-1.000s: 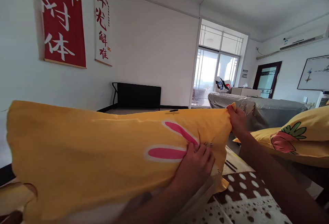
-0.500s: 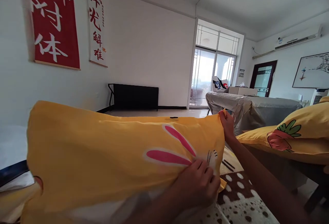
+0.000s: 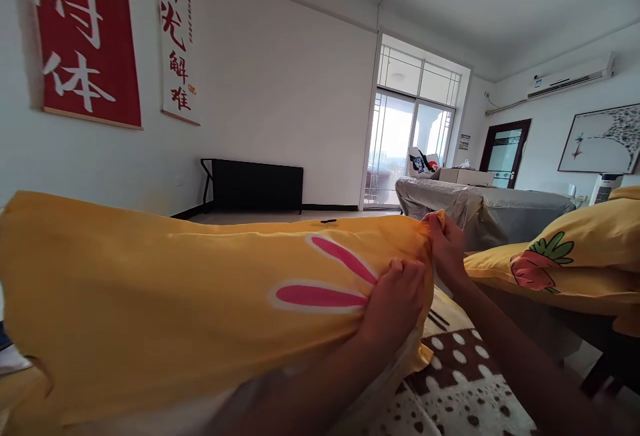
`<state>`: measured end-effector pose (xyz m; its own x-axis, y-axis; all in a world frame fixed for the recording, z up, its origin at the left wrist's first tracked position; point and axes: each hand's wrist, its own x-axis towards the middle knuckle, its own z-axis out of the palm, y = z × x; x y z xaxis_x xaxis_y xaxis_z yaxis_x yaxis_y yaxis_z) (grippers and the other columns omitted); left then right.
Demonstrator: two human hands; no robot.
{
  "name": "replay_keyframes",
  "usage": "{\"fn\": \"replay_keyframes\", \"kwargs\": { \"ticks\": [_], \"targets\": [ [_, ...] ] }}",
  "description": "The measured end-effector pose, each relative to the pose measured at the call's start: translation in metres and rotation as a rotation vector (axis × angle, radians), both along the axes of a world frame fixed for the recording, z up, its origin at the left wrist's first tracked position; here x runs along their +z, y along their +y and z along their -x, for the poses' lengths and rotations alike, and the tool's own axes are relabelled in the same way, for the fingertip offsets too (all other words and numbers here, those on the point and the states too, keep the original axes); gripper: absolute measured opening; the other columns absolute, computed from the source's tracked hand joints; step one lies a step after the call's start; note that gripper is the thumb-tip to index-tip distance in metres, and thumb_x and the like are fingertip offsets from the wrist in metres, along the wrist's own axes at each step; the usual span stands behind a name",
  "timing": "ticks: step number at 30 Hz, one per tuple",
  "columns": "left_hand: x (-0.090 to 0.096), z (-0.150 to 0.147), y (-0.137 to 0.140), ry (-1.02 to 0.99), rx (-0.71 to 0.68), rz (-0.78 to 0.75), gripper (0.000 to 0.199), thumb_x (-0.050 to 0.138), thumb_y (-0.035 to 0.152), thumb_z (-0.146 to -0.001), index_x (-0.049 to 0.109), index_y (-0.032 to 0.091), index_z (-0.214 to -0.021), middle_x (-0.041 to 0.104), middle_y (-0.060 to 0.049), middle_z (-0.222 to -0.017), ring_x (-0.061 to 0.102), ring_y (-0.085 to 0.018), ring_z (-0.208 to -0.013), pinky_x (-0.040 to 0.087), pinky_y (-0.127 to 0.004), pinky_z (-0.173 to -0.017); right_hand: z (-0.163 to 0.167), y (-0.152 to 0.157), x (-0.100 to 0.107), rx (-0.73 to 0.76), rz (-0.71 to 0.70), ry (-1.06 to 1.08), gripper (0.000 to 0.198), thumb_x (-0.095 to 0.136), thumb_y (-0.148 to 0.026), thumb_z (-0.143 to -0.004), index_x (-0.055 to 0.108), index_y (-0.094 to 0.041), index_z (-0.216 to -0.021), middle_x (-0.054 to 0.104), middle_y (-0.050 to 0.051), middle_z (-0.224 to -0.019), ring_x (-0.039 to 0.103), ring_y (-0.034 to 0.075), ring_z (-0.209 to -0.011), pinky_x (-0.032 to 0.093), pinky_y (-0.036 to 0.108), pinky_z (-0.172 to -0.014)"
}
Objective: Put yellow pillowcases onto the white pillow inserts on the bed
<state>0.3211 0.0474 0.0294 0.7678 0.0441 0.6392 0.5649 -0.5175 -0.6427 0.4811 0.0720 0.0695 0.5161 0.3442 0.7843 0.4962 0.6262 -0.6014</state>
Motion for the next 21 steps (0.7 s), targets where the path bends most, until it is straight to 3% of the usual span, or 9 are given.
{"fn": "replay_keyframes", "kwargs": {
  "ticks": [2, 4, 9, 13, 16, 19, 21],
  "targets": [
    [0.001, -0.002, 0.005, 0.040, -0.050, -0.011, 0.047, 0.038, 0.020, -0.089, 0.050, 0.002, -0.131, 0.051, -0.016, -0.133, 0.046, -0.026, -0.120, 0.038, -0.037, -0.098, -0.003, 0.000, 0.003, 0.007, 0.003, 0.037, 0.033, 0.055, -0.051, -0.079, 0.056, -0.020, -0.069, 0.052, 0.001, -0.067, 0.044, 0.013, -0.060, 0.037, 0.026, -0.053],
    [-0.002, -0.004, 0.011, 0.063, -0.043, 0.058, 0.053, 0.039, 0.025, -0.089, 0.043, 0.001, -0.136, 0.040, -0.017, -0.145, 0.033, -0.030, -0.133, 0.030, -0.041, -0.106, -0.008, 0.000, 0.007, 0.042, 0.004, 0.109, 0.032, 0.058, -0.051, -0.076, 0.056, -0.020, -0.069, 0.051, 0.000, -0.065, 0.043, 0.013, -0.058, 0.036, 0.026, -0.051],
    [-0.001, -0.010, 0.020, 0.110, 0.042, 0.250, 0.066, 0.050, 0.036, -0.083, 0.039, 0.000, -0.137, 0.039, -0.022, -0.144, 0.037, -0.035, -0.129, 0.031, -0.046, -0.104, -0.011, -0.004, 0.010, 0.122, -0.013, 0.163, 0.030, 0.062, -0.048, -0.075, 0.059, -0.019, -0.070, 0.053, -0.001, -0.067, 0.043, 0.011, -0.060, 0.035, 0.023, -0.052],
    [0.004, -0.009, 0.023, 0.087, 0.010, 0.332, 0.077, 0.059, 0.045, -0.076, 0.040, 0.000, -0.135, 0.041, -0.024, -0.141, 0.039, -0.036, -0.126, 0.034, -0.045, -0.100, -0.006, -0.004, 0.004, 0.163, 0.002, 0.133, 0.029, 0.064, -0.048, -0.077, 0.063, -0.019, -0.071, 0.056, 0.000, -0.072, 0.047, 0.012, -0.064, 0.038, 0.023, -0.057],
    [0.001, -0.003, 0.027, 0.071, -0.034, 0.359, 0.079, 0.059, 0.043, -0.075, 0.036, 0.000, -0.138, 0.035, -0.023, -0.146, 0.038, -0.035, -0.127, 0.033, -0.043, -0.100, -0.011, -0.002, -0.006, 0.408, 0.068, 0.119, 0.030, 0.062, -0.050, -0.078, 0.067, -0.021, -0.083, 0.062, 0.002, -0.082, 0.054, 0.015, -0.072, 0.044, 0.026, -0.063],
    [-0.005, 0.003, 0.030, 0.049, -0.080, 0.379, 0.077, 0.057, 0.036, -0.077, 0.030, 0.005, -0.143, 0.024, -0.019, -0.153, 0.037, -0.031, -0.130, 0.032, -0.041, -0.101, -0.025, 0.001, -0.022, 0.709, 0.119, 0.095, 0.034, 0.066, -0.041, -0.073, 0.067, -0.024, -0.102, 0.066, 0.004, -0.099, 0.059, 0.019, -0.088, 0.047, 0.031, -0.078],
    [-0.008, 0.006, 0.030, 0.047, -0.096, 0.389, 0.079, 0.057, 0.034, -0.077, 0.026, 0.008, -0.145, 0.017, -0.017, -0.156, 0.035, -0.030, -0.132, 0.031, -0.040, -0.101, -0.038, 0.006, -0.034, 0.766, 0.144, 0.105, 0.039, 0.069, -0.031, -0.065, 0.068, -0.026, -0.104, 0.068, 0.003, -0.102, 0.060, 0.020, -0.094, 0.047, 0.032, -0.085]
  ]
}}
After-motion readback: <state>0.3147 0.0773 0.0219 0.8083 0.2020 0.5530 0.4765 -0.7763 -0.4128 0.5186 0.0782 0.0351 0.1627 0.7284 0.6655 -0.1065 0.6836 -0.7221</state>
